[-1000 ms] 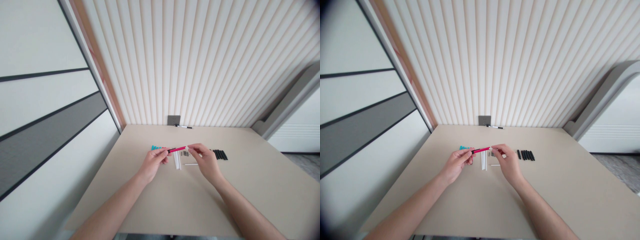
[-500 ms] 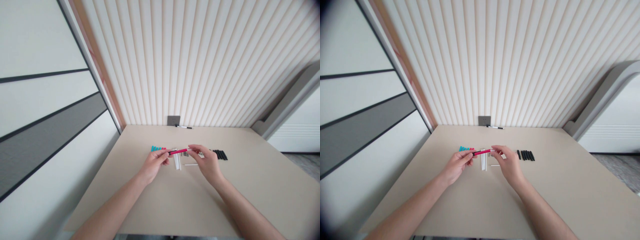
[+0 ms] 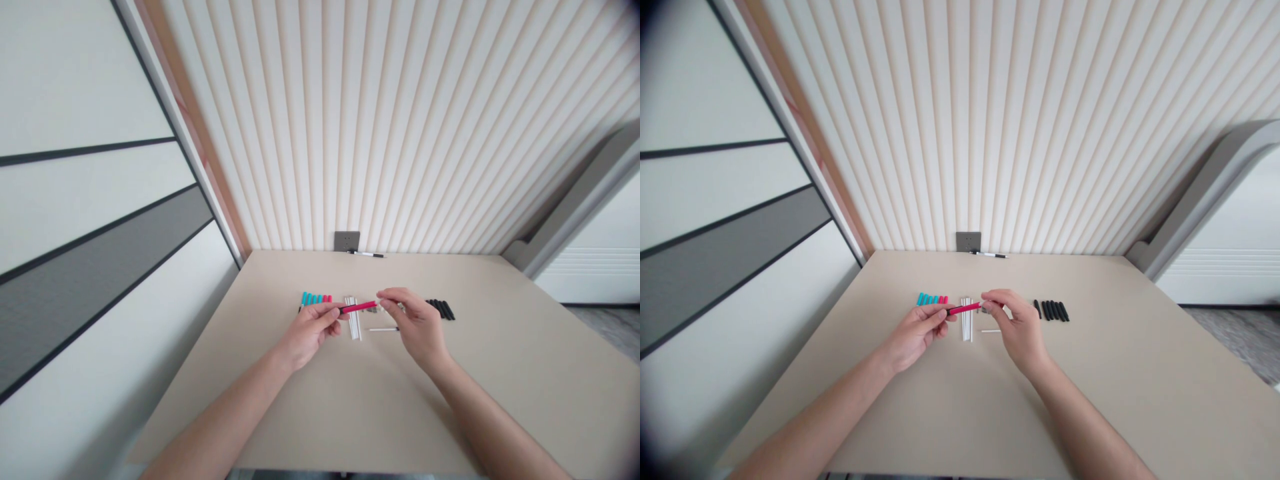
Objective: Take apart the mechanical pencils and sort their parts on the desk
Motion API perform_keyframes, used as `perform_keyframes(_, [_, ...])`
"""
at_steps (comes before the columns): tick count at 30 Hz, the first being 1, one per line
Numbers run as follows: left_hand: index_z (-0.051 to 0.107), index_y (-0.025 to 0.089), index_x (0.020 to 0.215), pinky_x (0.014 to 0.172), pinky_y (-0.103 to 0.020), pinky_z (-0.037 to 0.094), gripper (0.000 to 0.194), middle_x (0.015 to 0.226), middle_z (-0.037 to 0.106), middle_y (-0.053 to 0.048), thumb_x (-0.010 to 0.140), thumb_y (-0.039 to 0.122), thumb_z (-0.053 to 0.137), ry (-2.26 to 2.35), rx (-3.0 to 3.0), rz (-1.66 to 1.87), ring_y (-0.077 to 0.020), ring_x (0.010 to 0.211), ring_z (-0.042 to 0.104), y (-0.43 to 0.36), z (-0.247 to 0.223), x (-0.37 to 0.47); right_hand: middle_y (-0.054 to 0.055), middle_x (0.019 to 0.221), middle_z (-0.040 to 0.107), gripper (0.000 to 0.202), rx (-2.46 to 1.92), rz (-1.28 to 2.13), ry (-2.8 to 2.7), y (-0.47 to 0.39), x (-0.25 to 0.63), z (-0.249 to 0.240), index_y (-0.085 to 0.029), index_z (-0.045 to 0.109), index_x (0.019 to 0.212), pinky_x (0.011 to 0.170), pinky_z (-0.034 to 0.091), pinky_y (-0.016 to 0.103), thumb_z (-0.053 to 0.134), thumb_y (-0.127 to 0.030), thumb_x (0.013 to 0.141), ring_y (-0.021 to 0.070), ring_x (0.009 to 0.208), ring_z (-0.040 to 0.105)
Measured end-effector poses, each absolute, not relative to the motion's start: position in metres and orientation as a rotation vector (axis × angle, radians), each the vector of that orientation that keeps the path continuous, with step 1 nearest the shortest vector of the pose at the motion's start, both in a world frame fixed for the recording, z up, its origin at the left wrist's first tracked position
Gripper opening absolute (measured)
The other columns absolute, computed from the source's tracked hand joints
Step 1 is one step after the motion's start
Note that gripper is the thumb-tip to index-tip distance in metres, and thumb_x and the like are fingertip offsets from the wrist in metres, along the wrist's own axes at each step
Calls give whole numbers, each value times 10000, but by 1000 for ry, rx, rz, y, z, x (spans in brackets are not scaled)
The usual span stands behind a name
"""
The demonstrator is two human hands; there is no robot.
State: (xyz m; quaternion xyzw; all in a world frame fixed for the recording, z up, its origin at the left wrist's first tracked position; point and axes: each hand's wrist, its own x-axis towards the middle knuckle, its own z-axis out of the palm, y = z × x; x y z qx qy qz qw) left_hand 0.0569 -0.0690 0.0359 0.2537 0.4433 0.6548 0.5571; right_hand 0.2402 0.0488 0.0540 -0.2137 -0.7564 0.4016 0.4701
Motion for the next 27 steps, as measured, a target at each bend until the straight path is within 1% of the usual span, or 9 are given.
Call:
perform_keyframes(4, [738, 112, 960, 584, -199, 400, 321, 800, 716, -69, 713, 303, 811, 1035, 579, 1535, -68, 582, 551, -69, 38, 58, 41, 951, 711, 106, -492, 1126, -1759, 46, 238, 53, -254, 695, 951, 790, 522, 343, 682, -269, 847, 199, 889, 647])
perform_keyframes(7, [732, 107, 977, 582, -196, 402, 338, 817, 719, -75, 713, 302, 812, 1035, 581, 1517, -66, 580, 555, -69, 39, 59, 46, 972, 704, 112, -451, 1150, -1773, 45, 237, 52, -255, 687, 972, 817, 517, 354, 663, -261, 863, 204, 925, 640])
perform_keyframes(10, [732, 110, 967, 584, -197, 406, 329, 802, 716, -66, 712, 300, 813, 1040, 581, 1523, -66, 576, 556, -70, 39, 59, 52, 992, 686, 124, -445, 1095, -1834, 45, 238, 52, -256, 677, 1004, 822, 507, 358, 614, -258, 897, 205, 943, 630])
perform_keyframes(16, [730, 107, 956, 588, -198, 409, 325, 802, 713, -64, 715, 309, 810, 1053, 599, 1514, -67, 579, 556, -70, 40, 59, 46, 958, 662, 134, -450, 907, -1939, 47, 239, 53, -252, 674, 1009, 778, 496, 337, 575, -242, 919, 189, 887, 624])
perform_keyframes(19, [728, 105, 961, 587, -199, 408, 334, 801, 713, -65, 713, 312, 811, 1057, 597, 1513, -66, 577, 554, -70, 41, 59, 45, 933, 663, 115, -467, 882, -1924, 47, 238, 54, -245, 676, 971, 768, 493, 337, 576, -253, 917, 189, 869, 623])
perform_keyframes(22, [729, 102, 941, 583, -195, 406, 317, 799, 711, -65, 714, 307, 811, 1051, 585, 1517, -65, 580, 555, -70, 39, 59, 43, 910, 665, 101, -505, 943, -1854, 45, 238, 54, -239, 672, 950, 765, 495, 344, 587, -274, 909, 193, 858, 627])
perform_keyframes(27, [720, 116, 962, 588, -197, 414, 288, 820, 710, -72, 735, 275, 798, 1006, 541, 1546, -67, 596, 553, -69, 33, 56, 61, 944, 672, 159, -588, 1045, -1715, 47, 240, 56, -219, 667, 951, 756, 518, 353, 596, -349, 893, 189, 808, 641])
